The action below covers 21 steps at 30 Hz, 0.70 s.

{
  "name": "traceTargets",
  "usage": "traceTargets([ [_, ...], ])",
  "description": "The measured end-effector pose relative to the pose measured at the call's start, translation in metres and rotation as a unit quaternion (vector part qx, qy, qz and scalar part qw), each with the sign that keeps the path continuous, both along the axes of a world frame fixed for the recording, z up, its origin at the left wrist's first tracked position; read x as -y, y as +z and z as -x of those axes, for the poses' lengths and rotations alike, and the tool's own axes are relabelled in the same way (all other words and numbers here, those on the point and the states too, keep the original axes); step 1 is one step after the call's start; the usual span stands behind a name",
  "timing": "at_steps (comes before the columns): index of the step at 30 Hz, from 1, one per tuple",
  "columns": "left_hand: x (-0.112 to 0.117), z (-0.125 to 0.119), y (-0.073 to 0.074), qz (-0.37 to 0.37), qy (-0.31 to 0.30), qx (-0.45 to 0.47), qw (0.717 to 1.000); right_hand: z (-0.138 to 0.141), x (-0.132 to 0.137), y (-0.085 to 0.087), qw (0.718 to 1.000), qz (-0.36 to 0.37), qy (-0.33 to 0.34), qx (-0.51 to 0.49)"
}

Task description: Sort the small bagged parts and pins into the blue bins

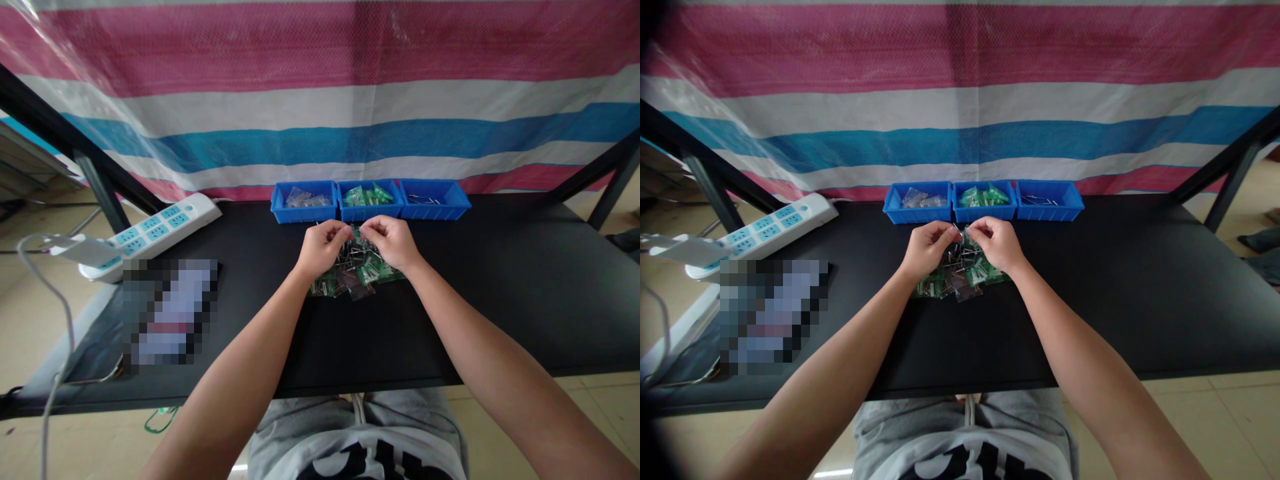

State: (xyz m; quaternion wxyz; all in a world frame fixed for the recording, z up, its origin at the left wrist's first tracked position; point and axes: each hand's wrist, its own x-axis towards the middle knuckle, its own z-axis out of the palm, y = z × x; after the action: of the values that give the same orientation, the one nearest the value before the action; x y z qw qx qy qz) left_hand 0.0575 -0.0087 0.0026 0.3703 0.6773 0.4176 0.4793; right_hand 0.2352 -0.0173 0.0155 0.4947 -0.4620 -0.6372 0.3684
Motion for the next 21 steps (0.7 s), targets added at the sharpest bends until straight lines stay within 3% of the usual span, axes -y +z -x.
traceTargets([
  [6,-0.0022,-0.0008,-0.0009,-0.011,0.045,-0.020,0.999,0.0006,0.0004,-0.0016,0.999,0.015,0.014,-0.032],
  [10,-0.0018,-0.0008,0.0002,0.003,0.028,-0.022,0.999,0.0012,-0.0015,-0.0058,0.999,0.005,-0.011,-0.040],
  [15,0.0023,-0.0022,0.0038,-0.023,0.012,-0.091,0.996,0.0032,-0.0007,-0.0043,0.997,0.016,-0.027,-0.073],
  [18,0.0036,-0.0029,0.0050,-0.048,0.035,-0.115,0.992,0.0040,0.0009,0.0002,0.995,0.031,-0.008,-0.089],
  [21,0.0039,-0.0022,0.0066,-0.080,0.016,-0.162,0.983,0.0033,0.0018,0.0033,0.993,0.062,0.023,-0.101],
])
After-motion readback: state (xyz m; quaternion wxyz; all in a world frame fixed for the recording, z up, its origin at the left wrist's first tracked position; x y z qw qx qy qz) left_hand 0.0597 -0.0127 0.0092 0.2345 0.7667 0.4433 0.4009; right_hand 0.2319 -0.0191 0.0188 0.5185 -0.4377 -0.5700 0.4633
